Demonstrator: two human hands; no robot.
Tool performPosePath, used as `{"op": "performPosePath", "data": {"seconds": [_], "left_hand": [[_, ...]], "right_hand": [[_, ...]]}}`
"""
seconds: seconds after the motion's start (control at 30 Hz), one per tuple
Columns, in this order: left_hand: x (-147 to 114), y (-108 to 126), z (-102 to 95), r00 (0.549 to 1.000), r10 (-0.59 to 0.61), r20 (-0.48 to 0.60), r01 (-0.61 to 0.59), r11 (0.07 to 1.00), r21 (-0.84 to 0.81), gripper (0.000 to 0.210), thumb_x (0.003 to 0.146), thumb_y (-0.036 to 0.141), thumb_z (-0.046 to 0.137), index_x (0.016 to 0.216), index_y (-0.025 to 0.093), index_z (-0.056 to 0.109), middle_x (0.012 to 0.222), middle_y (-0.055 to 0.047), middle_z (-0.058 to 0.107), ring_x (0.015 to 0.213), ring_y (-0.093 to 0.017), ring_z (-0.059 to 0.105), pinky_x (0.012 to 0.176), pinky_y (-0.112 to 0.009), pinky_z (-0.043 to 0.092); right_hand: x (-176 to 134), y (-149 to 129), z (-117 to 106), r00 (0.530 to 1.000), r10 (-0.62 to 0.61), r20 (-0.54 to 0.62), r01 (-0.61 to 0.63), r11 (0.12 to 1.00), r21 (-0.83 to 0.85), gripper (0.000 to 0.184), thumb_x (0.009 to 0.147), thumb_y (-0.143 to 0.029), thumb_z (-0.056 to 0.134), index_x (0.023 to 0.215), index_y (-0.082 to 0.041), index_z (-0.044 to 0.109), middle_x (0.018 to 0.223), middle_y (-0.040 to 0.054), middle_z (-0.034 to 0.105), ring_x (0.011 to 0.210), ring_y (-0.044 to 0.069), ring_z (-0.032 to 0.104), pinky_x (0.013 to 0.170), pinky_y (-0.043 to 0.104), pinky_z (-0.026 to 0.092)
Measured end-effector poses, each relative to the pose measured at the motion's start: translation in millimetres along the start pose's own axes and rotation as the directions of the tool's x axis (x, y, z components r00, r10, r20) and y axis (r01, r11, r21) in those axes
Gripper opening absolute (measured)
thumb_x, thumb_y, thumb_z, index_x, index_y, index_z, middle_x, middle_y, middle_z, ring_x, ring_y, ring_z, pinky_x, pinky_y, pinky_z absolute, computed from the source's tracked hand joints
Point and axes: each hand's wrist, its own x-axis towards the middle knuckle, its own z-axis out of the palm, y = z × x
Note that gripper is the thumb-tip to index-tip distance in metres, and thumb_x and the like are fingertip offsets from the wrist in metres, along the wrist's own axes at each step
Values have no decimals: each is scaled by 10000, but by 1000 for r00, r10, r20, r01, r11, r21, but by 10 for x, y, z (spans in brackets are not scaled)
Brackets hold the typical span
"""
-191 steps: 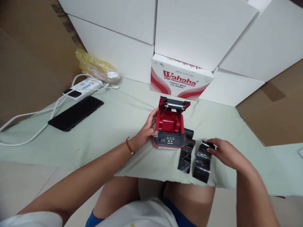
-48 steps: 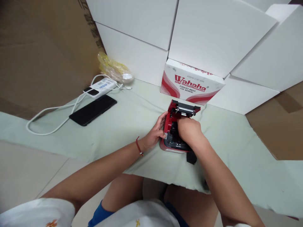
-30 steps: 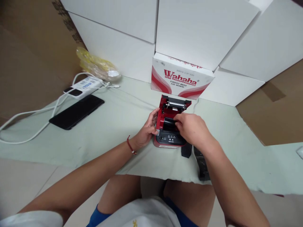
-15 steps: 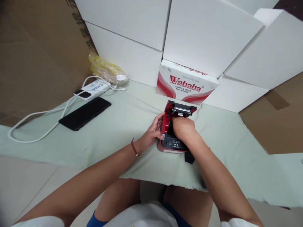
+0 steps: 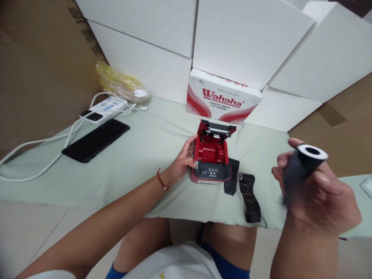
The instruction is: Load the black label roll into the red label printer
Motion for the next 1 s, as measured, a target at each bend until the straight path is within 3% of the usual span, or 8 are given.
{"op": "performPosePath", "data": {"seconds": [0.17, 0.33, 0.47, 0.53, 0.63, 0.8, 0.9, 1.0], "left_hand": [[20, 4, 9, 1000, 15, 9, -15, 1000, 13, 1006, 580, 187, 647, 1551, 327, 428, 1671, -34, 424, 1508, -338, 432, 1272, -494, 373], [28, 12, 7, 1000, 16, 23, -17, 1000, 21, 1046, 563, 168, 645, 1563, 329, 389, 1679, -33, 416, 1557, -334, 369, 1334, -499, 258], [9, 34, 13, 1000, 12, 19, -13, 1000, 25, 1043, 570, 165, 644, 1566, 329, 381, 1689, -36, 398, 1568, -333, 353, 1320, -505, 288], [2, 42, 11, 1000, 8, 17, -9, 1000, 30, 1040, 575, 166, 647, 1567, 328, 380, 1698, -35, 387, 1572, -334, 349, 1318, -511, 292], [5, 41, 3, 1000, 4, 22, -5, 1000, 29, 1047, 570, 169, 661, 1565, 328, 380, 1699, -35, 388, 1572, -333, 349, 1327, -511, 276], [14, 28, -11, 999, 14, 29, -15, 999, 31, 1042, 574, 185, 673, 1564, 338, 385, 1694, -28, 395, 1574, -334, 347, 1324, -511, 285], [13, 25, -13, 1000, 8, 28, -9, 999, 43, 1044, 581, 194, 670, 1572, 343, 380, 1685, -27, 405, 1559, -338, 366, 1314, -515, 304], [13, 25, -13, 999, 10, 31, -11, 999, 44, 1045, 582, 195, 670, 1575, 342, 380, 1692, -27, 399, 1559, -337, 368, 1311, -511, 313]], "right_hand": [[-186, 503, 11, 961, 276, -29, -248, 902, 354, 575, 761, -755, 736, 1133, -316, 722, 771, 6, 558, 531, 113, 277, 422, 276, 165], [-406, 896, 252, 858, 512, 37, -510, 859, -51, 514, 736, -588, 890, 998, -256, 599, 730, -52, 600, 545, 109, 457, 459, 233, 374], [-426, 948, 357, 889, 358, 286, -294, 924, -244, 454, 844, -574, 791, 1153, -248, 722, 1085, 65, 763, 944, 241, 699, 797, 359, 592], [-380, 946, 400, 855, 322, 407, -232, 938, -256, 479, 859, -553, 777, 1222, -242, 749, 1215, 93, 778, 1110, 290, 714, 975, 429, 585], [-294, 970, 455, 792, 316, 523, -207, 944, -257, 544, 874, -527, 761, 1331, -235, 725, 1222, 93, 796, 1155, 303, 734, 1033, 462, 578], [-183, 1059, 340, 977, 119, 174, -26, 887, -462, 400, 935, -522, 669, 1195, -239, 778, 1151, 91, 784, 841, 220, 712, 805, 388, 580], [-169, 1150, 138, 997, 33, 65, 10, 820, -572, 294, 958, -483, 633, 1011, -247, 801, 940, 51, 768, 620, 174, 575, 697, 373, 529], [-207, 1296, -23, 987, -2, 160, 101, 783, -613, 253, 964, -419, 615, 997, -251, 802, 919, 58, 776, 721, 217, 625, 752, 392, 534]]}}
